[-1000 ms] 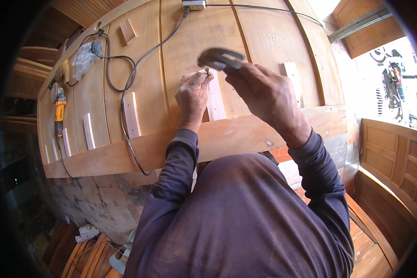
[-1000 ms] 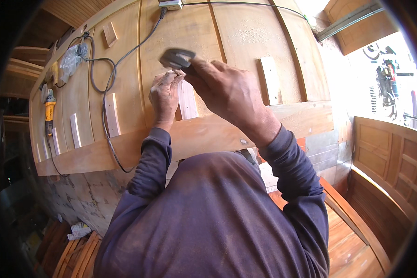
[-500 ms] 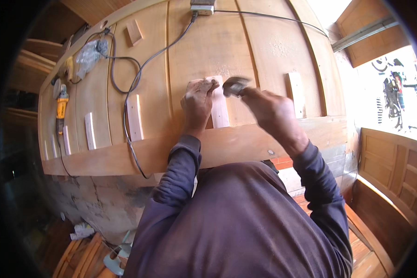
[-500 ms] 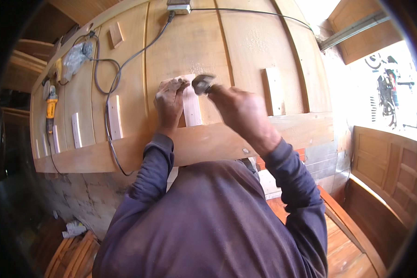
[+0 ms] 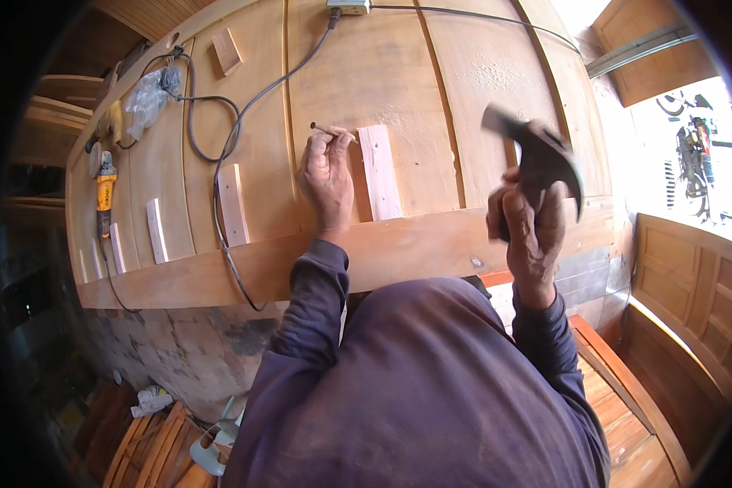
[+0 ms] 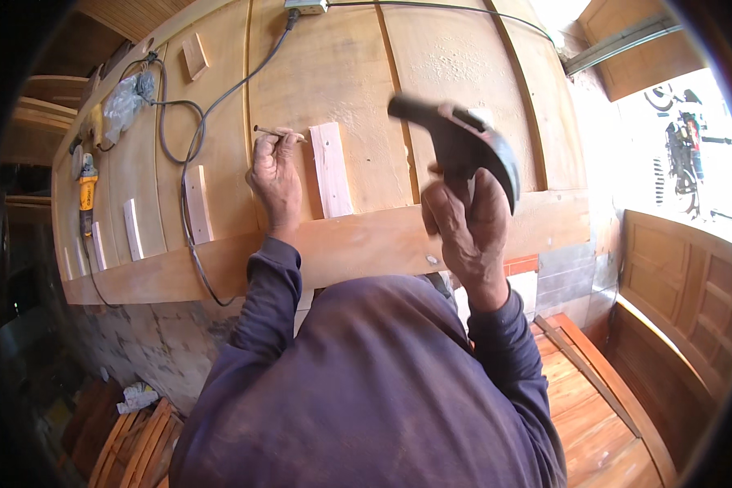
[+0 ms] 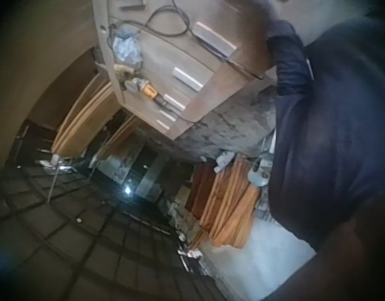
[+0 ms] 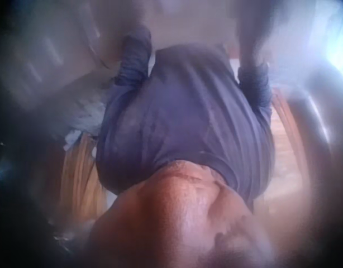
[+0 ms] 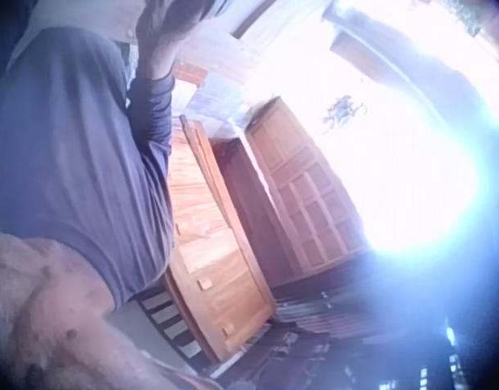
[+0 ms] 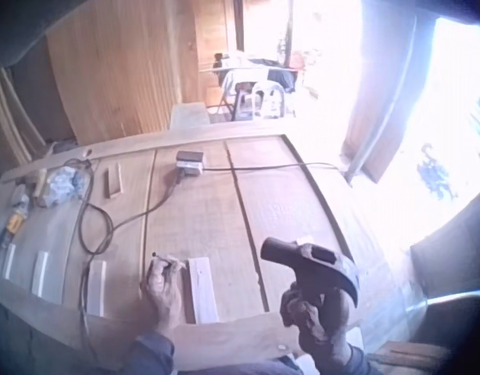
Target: The person retrieves nails, positions a wooden board across a wooden door panel, and hammers nails into wooden blocks across the panel using a hammer.
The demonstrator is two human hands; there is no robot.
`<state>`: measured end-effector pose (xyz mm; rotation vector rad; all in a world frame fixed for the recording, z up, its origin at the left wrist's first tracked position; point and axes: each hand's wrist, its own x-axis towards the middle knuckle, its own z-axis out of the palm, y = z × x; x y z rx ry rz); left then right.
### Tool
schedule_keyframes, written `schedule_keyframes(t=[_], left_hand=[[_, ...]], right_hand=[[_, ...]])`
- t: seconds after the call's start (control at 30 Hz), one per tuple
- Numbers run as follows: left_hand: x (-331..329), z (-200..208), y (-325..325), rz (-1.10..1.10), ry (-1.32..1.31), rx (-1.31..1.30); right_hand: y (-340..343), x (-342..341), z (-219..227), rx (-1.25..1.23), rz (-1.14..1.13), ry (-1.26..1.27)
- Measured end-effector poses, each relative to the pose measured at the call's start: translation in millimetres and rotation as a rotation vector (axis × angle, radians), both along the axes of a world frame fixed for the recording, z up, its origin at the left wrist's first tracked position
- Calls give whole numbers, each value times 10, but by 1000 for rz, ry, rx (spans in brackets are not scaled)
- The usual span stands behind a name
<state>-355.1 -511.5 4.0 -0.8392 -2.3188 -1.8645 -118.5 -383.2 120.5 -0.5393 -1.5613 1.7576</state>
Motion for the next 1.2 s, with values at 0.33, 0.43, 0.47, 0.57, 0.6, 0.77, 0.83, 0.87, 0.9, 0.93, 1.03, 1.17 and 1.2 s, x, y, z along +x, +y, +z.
schedule_keyframes(t=[0.33, 0.43, 0.47, 0.57, 0.6, 0.77, 0.83, 0.87, 0.9, 0.93, 1.03, 1.17, 1.2], left_hand=[[-78, -30, -50, 129, -231, 94], [-143, -126, -40, 88, -309, 106], [-167, -133, -29, 90, -327, 111], [-176, -81, 29, 92, -371, 103], [-169, -63, 49, 96, -390, 97], [-240, -43, 20, 24, -319, -34], [-327, -3, -18, -18, -278, -96], [-389, 4, -40, -52, -267, -154], [-452, 38, -41, -87, -254, -208], [-534, 77, -36, -124, -246, -208], [-769, 107, 39, -348, -293, -254], [-906, 70, 164, -628, -223, -119], [-912, 80, 175, -701, -135, -97]], right_hand=[[-343, 626, -874, -282, -103, -364], [-307, 600, -897, -222, -132, -359], [-306, 595, -901, -217, -137, -368], [-349, 585, -896, -242, -156, -369], [-379, 583, -887, -266, -165, -353], [-373, 570, -927, -202, -261, -446], [-372, 503, -878, -213, -266, -433], [-393, 478, -897, -227, -276, -407], [-388, 433, -855, -189, -290, -419], [-390, 403, -833, -213, -309, -411], [-439, 351, -780, -243, -406, -427], [-760, 236, -858, -262, -602, -295], [-917, 190, -812, -282, -611, -265]])
